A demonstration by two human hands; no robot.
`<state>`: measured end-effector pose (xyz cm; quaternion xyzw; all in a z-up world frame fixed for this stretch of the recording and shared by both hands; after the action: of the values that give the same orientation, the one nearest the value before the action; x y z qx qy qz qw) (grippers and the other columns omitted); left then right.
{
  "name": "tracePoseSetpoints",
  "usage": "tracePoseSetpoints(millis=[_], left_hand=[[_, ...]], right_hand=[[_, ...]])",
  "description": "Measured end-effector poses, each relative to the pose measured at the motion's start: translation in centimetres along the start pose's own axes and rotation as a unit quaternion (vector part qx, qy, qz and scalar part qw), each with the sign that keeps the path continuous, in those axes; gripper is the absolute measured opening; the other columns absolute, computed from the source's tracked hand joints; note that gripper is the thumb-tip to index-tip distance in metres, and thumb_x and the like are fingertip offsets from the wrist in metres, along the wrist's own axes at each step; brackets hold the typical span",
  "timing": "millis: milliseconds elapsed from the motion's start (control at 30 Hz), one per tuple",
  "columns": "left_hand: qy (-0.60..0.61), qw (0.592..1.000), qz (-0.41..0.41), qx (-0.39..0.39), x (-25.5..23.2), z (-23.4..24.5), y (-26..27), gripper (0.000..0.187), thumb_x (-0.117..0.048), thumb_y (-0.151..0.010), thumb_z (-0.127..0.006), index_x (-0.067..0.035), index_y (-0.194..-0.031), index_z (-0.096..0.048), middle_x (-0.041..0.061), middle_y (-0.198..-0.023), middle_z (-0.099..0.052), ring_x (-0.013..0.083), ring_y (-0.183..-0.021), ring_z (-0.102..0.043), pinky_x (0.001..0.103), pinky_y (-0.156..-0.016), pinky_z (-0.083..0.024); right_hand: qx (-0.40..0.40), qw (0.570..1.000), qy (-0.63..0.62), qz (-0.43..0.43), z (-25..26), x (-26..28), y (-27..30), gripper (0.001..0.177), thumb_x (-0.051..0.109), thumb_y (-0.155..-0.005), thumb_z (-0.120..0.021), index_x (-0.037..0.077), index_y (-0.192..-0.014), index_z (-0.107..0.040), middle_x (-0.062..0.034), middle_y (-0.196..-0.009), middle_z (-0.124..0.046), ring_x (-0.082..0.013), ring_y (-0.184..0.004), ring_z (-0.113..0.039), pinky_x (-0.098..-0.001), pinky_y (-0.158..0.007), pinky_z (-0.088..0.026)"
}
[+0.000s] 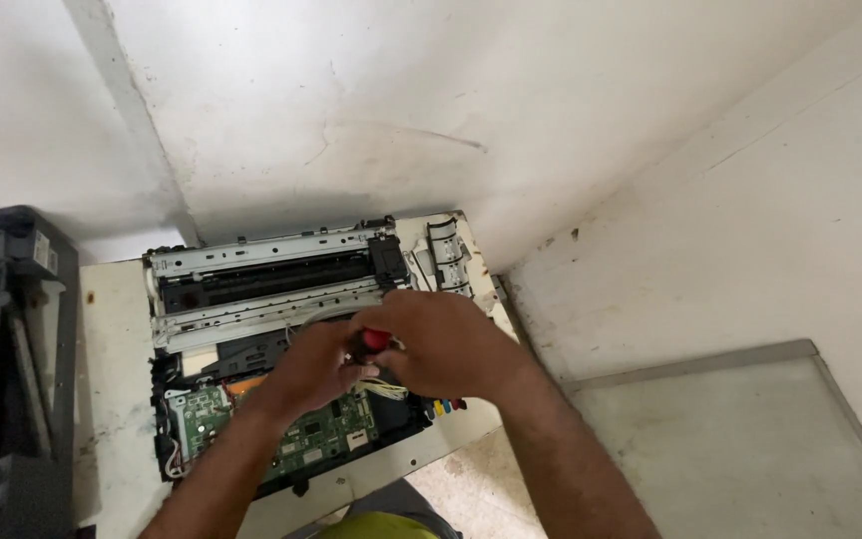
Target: Disassembling a printer by unscrewing the main circuit board and disconnecting internal wiring.
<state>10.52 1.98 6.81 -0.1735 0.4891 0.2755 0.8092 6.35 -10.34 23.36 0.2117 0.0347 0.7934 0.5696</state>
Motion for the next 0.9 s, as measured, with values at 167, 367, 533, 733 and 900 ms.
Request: tracePoseSetpoints(millis=[167,367,533,733,900], left_hand=[[0.001,1.000,0.016,0.027,2.6,-1.5,-0.1,0.028,-0.012,-0.104,-0.060,0.003,-0.128,-0.065,0.024,-0.108,-0.076,0.0456,-0.099,-0.074,0.071,-0.095,-0.052],[-0.051,0.998,-0.006,-0.034,3.7,-1.5,-1.1,0.024,-0.023,-0.102,-0.070,-0.002,-0.113,-0.072,0.016,-0.086,-0.075,0.0368,-0.074,-0.073,0.068,-0.099,-0.051],[-0.056,0.996,-0.010,-0.066,3.2,-1.2,-1.4,0.029,-0.024,-0.094,-0.082,-0.001,-0.107,-0.074,0.017,-0.076,-0.074,0.0318,-0.059,-0.071,0.063,-0.084,-0.057],[-0.057,0.997,-0.040,-0.028,3.8,-1.6,-1.8,0.014,-0.015,-0.098,-0.073,-0.002,-0.102,-0.076,0.015,-0.072,-0.074,0.0293,-0.049,-0.064,0.049,-0.052,-0.056],[-0.098,0.990,-0.070,-0.073,0.1,0.1,-1.1,0.016,-0.026,-0.091,-0.084,-0.012,-0.096,-0.078,0.013,-0.074,-0.075,0.0324,-0.066,-0.074,0.057,-0.071,-0.061]], right_hand=[[0.004,1.000,-0.030,0.005,1.4,0.9,1.3,0.055,0.000,-0.090,-0.059,0.005,-0.144,-0.056,-0.0222,-0.113,-0.061,-0.0462,-0.090,-0.066,-0.0563,-0.072,-0.056],[-0.057,0.997,-0.023,-0.051,-1.5,-0.7,-0.3,0.061,0.042,-0.095,-0.071,0.005,-0.141,-0.057,-0.0183,-0.115,-0.065,-0.0391,-0.097,-0.071,-0.0539,-0.075,-0.060],[-0.106,0.992,0.007,-0.065,-3.8,-2.1,-0.8,0.048,0.037,-0.102,-0.064,0.006,-0.139,-0.059,-0.0151,-0.113,-0.066,-0.0342,-0.096,-0.072,-0.0462,-0.075,-0.061],[-0.102,0.995,0.007,0.007,-0.9,-0.2,0.5,0.045,0.020,-0.094,-0.075,0.002,-0.133,-0.060,-0.0212,-0.110,-0.069,-0.0413,-0.095,-0.073,-0.0547,-0.076,-0.062],[-0.080,0.983,-0.022,-0.161,-1.6,-2.0,-0.1,0.060,0.058,-0.099,-0.060,0.008,-0.132,-0.066,-0.0174,-0.084,-0.072,-0.0338,-0.069,-0.073,-0.0435,-0.054,-0.058]])
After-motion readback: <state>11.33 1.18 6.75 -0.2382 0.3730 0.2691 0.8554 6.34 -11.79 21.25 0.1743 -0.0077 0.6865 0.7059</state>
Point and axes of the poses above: each hand's wrist, its own y-axis away from the middle knuckle, its own z-axis out of the back of the hand, x = y × z, the point moved 3 cm from there along -y, towards the middle knuckle
